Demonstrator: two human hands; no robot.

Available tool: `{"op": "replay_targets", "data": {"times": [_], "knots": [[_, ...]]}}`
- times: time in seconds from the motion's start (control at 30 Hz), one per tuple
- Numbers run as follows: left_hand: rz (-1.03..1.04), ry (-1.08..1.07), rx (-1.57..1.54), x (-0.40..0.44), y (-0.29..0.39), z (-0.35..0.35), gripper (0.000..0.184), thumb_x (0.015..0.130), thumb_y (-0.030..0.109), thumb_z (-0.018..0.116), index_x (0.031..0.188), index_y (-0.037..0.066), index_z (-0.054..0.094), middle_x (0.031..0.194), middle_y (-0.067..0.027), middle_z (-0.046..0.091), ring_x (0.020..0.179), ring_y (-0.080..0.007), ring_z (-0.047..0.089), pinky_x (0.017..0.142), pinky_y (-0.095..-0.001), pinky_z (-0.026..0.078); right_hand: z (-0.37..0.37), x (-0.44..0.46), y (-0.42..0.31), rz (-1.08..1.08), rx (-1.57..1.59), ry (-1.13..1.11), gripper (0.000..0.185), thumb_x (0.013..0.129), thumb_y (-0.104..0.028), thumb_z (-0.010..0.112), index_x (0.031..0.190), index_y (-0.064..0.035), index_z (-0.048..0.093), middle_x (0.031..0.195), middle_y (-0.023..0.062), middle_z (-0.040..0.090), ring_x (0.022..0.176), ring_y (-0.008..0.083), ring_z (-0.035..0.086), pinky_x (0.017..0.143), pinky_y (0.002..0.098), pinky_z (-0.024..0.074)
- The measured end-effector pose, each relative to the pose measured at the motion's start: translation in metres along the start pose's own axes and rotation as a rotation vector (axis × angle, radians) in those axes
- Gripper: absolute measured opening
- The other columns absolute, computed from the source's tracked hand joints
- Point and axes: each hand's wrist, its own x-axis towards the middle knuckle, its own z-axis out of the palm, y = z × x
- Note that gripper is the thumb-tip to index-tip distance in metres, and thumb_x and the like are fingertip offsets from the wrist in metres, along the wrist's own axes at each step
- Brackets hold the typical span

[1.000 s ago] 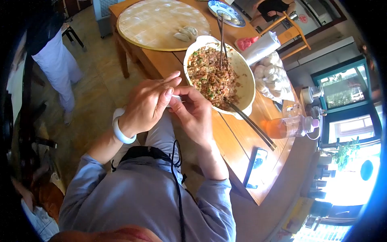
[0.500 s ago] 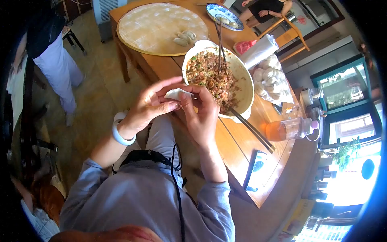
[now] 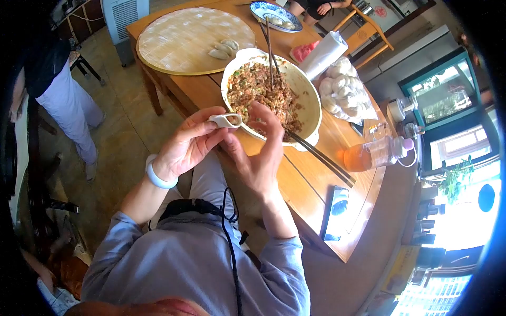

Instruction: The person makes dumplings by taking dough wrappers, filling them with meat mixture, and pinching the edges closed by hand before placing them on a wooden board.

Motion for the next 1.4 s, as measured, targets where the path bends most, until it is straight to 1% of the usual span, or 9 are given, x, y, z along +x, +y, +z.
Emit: {"op": "replay_targets", "data": {"times": [0.03,0.13,0.17,0.87,1.07,1.1,1.13,1.2,1.4], "knots": [[0.002,-0.002,0.009,0.001,0.0,0.0,0.028,0.09,0.004,0.047,0.117,-0.003,0.049,0.112,-0.0147,0.056,0.104,-0.0192,0.055,0.093,-0.0273,0.046,0.003,-0.003,0.006,-0.109,0.043,0.114,0.052,0.069,-0.012,0.074,0.114,-0.0032,0.05,0.112,0.0169,0.052,0.101,0.0268,0.052,0.08,0.0355,0.0452],[0.003,0.001,0.016,0.001,-0.003,0.0,0.028,0.09,0.004,0.047,0.117,-0.002,0.05,0.113,-0.013,0.056,0.104,-0.0177,0.055,0.093,-0.0269,0.046,-0.014,0.004,-0.005,-0.296,-0.359,-0.051,0.04,0.068,-0.009,0.073,0.104,-0.0044,0.056,0.11,0.0158,0.053,0.098,0.0274,0.052,0.077,0.0344,0.0455],[-0.001,0.003,0.014,0.001,-0.005,0.001,0.028,0.089,0.004,0.047,0.117,-0.002,0.05,0.113,-0.013,0.055,0.104,-0.0177,0.055,0.093,-0.027,0.046,-0.011,0.003,-0.005,-0.261,-0.299,-0.021,0.031,0.067,-0.007,0.073,0.095,-0.0056,0.061,0.11,0.0153,0.053,0.097,0.0281,0.052,0.076,0.0336,0.0458],[-0.013,0.033,0.079,0.001,-0.011,0.0,0.03,0.089,0.002,0.045,0.118,-0.004,0.047,0.115,-0.0144,0.054,0.106,-0.0185,0.054,0.093,-0.0285,0.045,-0.015,0.001,-0.004,-0.273,-0.344,-0.039,0.026,0.066,-0.007,0.073,0.09,-0.0081,0.064,0.104,0.0118,0.056,0.094,0.0258,0.053,0.076,0.0349,0.045],[-0.025,-0.001,0.099,0.001,-0.008,0.005,0.03,0.09,0.004,0.046,0.118,-0.004,0.049,0.116,-0.0151,0.054,0.104,-0.0171,0.055,0.093,-0.0275,0.046,-0.018,0.006,-0.003,-0.19,-0.348,-0.095,0.059,0.069,-0.03,0.074,0.117,-0.0026,0.054,0.116,0.0168,0.052,0.104,0.0321,0.049,0.088,0.0401,0.0393],[-0.043,-0.011,0.108,0.0,-0.008,0.006,0.03,0.089,0.004,0.047,0.118,-0.004,0.049,0.115,-0.0147,0.055,0.103,-0.0168,0.056,0.093,-0.0273,0.046,-0.019,0.006,0.0,-0.136,-0.394,-0.182,0.077,0.069,-0.044,0.069,0.127,-0.0002,0.043,0.123,0.0196,0.046,0.111,0.0356,0.043,0.094,0.0426,0.0342],[-0.064,-0.019,0.114,-0.001,-0.009,0.007,0.029,0.089,0.004,0.047,0.118,-0.004,0.049,0.114,-0.0143,0.056,0.102,-0.0165,0.057,0.092,-0.0272,0.046,-0.018,0.007,-0.002,-0.089,-0.403,-0.211,0.08,0.07,-0.051,0.066,0.128,0.0002,0.041,0.125,0.0198,0.044,0.115,0.0363,0.04,0.096,0.044,0.0321],[-0.102,-0.021,0.172,-0.003,-0.009,0.009,0.03,0.089,0.005,0.048,0.117,-0.005,0.049,0.113,-0.0143,0.056,0.101,-0.0163,0.057,0.091,-0.0274,0.046,-0.018,0.011,0.003,-0.143,-0.453,-0.285,0.079,0.072,-0.054,0.061,0.126,0.001,0.043,0.124,0.0198,0.044,0.116,0.0366,0.039,0.096,0.0454,0.0319],[-0.128,0.011,0.398,-0.007,-0.008,0.017,0.032,0.088,0.008,0.051,0.117,-0.006,0.049,0.108,-0.0121,0.058,0.096,-0.0137,0.059,0.089,-0.0287,0.047,-0.023,0.015,0.003,-0.249,-0.589,-0.378,0.066,0.08,-0.048,0.053,0.124,0.0009,0.046,0.123,0.018,0.045,0.114,0.0354,0.041,0.095,0.0461,0.0324]]}}
